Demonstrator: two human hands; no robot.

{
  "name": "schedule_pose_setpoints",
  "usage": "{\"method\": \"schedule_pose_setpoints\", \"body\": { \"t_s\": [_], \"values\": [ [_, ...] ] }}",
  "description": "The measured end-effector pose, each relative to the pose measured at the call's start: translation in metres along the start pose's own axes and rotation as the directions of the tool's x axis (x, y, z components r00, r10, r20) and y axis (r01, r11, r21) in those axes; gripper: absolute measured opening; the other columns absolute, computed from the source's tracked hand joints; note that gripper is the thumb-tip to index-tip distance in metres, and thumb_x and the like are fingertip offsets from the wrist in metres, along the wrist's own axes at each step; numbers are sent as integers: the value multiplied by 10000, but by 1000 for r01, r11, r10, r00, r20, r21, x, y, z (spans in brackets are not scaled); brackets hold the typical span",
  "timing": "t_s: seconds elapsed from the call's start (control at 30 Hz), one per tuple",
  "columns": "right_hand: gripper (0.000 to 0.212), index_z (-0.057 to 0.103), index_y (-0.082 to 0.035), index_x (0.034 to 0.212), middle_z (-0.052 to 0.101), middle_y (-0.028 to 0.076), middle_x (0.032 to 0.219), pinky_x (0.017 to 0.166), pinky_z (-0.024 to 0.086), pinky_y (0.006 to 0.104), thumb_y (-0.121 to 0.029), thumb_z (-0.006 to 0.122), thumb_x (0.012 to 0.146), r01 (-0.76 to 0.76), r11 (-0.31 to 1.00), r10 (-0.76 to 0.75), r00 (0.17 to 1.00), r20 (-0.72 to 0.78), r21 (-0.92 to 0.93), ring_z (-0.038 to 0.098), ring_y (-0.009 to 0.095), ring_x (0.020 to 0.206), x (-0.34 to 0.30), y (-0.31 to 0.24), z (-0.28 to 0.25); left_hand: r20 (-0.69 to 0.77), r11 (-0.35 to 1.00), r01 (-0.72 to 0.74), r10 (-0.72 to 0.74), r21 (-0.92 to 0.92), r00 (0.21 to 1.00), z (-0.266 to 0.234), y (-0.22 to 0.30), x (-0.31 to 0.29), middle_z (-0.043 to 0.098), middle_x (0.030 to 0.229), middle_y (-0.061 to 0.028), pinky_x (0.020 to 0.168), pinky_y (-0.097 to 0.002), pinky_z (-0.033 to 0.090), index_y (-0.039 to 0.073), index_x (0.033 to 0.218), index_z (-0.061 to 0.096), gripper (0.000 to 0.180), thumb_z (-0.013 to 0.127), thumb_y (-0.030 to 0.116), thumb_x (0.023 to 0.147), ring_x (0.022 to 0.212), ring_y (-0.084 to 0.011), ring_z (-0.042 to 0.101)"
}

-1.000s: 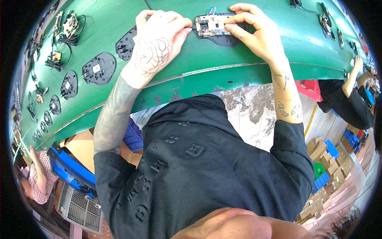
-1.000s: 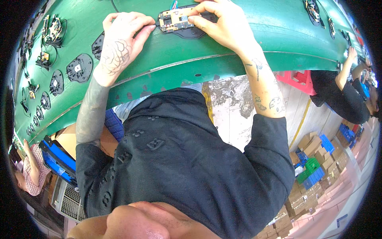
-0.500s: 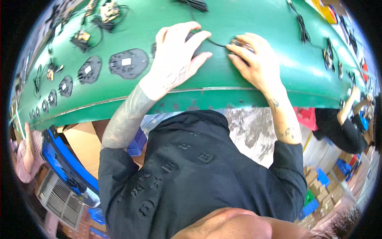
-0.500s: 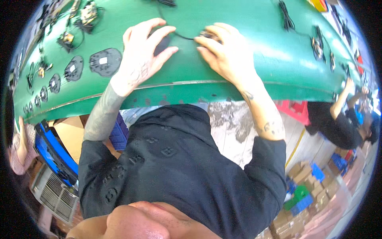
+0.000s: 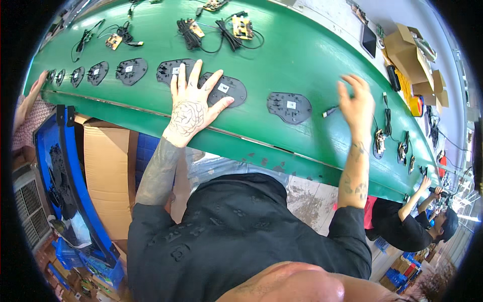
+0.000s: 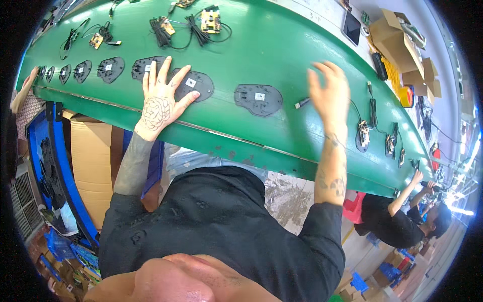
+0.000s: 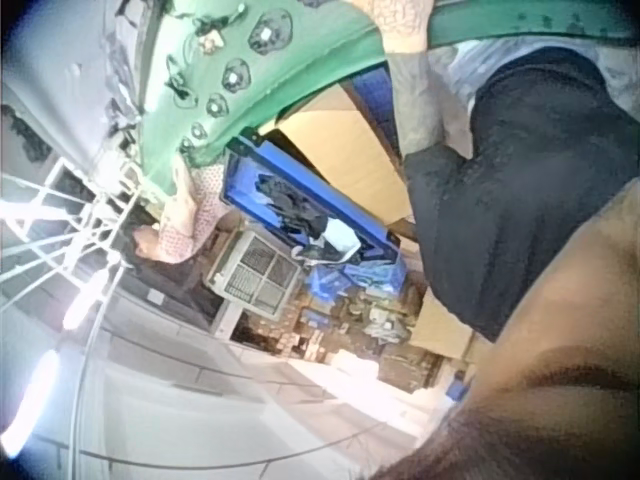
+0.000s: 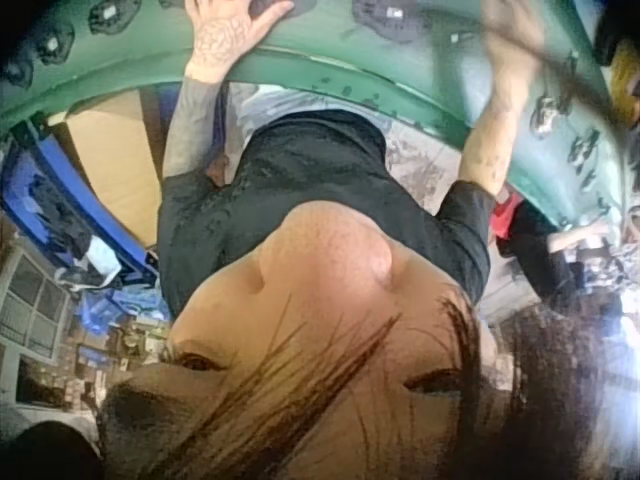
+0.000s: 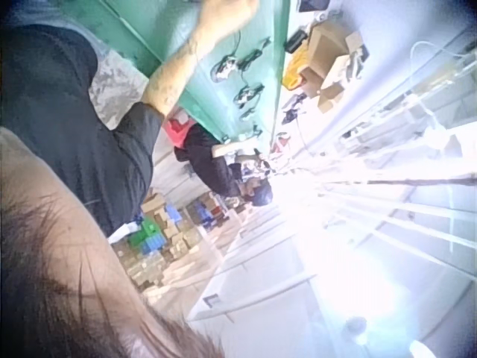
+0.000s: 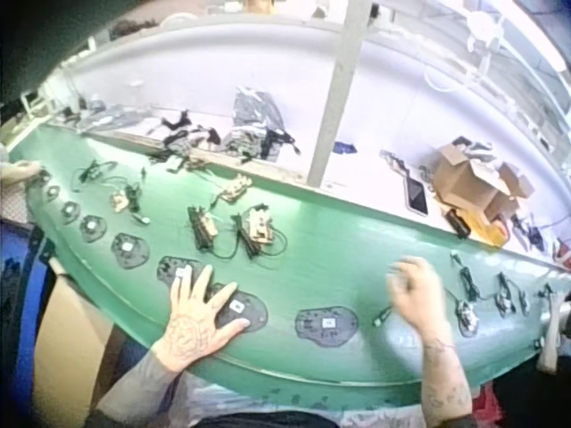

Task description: The person places mouse base plates onto a conveyor belt, then picks up circuit boards with attached cables and fits them into the base plates by hand.

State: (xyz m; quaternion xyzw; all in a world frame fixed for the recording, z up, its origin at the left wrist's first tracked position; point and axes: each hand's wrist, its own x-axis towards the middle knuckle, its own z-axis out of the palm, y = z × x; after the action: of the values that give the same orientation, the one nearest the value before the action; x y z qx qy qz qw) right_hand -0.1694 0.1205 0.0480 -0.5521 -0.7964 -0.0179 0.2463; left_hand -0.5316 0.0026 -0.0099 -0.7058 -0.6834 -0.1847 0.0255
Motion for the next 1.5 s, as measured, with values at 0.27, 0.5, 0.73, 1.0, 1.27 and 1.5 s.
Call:
{"method": "schedule_pose_setpoints", "body": {
  "t_s": [0.27, 0.5, 0.73, 1.0, 1.27, 1.5],
  "values": [
    [636, 628, -85, 1283, 686, 174, 1149, 928, 515, 375, -462, 764, 789, -45, 953, -69, 932, 357, 301, 660, 312, 1080, 129, -134, 122, -22, 998, 50, -49, 43, 999, -3, -40, -1, 401, 1508, -175, 1152, -596, 200, 263, 1354, 599, 659, 684, 616, 804, 1396, -488, 287],
    [793, 544, -99, 1382, 692, 119, 1043, 857, 528, 337, -355, 833, 690, -153, 896, 11, 946, 324, 417, 664, 207, 949, 153, -105, 114, -151, 995, -56, 44, -78, 988, -20, -20, 9, 441, 1455, -169, 1130, -537, 272, 174, 1385, 552, 636, 725, 450, 839, 1379, -411, 351],
    [679, 428, -52, 1444, 682, 88, 1047, 731, 527, 245, -72, 765, 855, -83, 385, 123, 992, 38, 919, 648, 139, 896, 97, -44, 48, -241, 830, -365, 285, -422, 928, -9, 66, 52, 535, 1334, -156, 1039, -432, 416, 63, 1337, 537, 617, 770, 298, 816, 1244, -352, 506],
    [727, 483, -106, 1412, 570, 97, 1377, 914, 519, 346, 26, 690, 728, 81, 755, -206, 971, 117, 651, 605, 217, 1166, 2, -31, -14, -470, 584, -550, 301, -597, 830, 18, 119, 121, 607, 1172, -160, 953, -395, 483, 43, 1325, 522, 562, 744, 154, 820, 1103, -299, 597],
    [617, 543, -100, 1334, 627, 112, 1291, 897, 527, 342, -33, 722, 747, -73, 464, -276, 935, 222, 883, 645, 247, 1089, -24, -17, -1, 167, 441, -4, 348, -898, 922, 10, 113, 84, 598, 810, 12, 652, -230, 444, 23, 1064, 672, 207, 699, 172, 923, 700, -52, 503],
    [582, 560, -148, 1284, 656, 111, 1219, 887, 535, 391, -48, 742, 741, 70, 790, -264, 936, 234, 610, 667, 318, 1008, -29, -14, 10, 77, 737, -252, 381, -627, 921, 20, 104, 62, 563, 794, -65, 657, -325, 480, 55, 1116, 651, 404, 771, 326, 841, 713, -181, 576]
  ]
}}
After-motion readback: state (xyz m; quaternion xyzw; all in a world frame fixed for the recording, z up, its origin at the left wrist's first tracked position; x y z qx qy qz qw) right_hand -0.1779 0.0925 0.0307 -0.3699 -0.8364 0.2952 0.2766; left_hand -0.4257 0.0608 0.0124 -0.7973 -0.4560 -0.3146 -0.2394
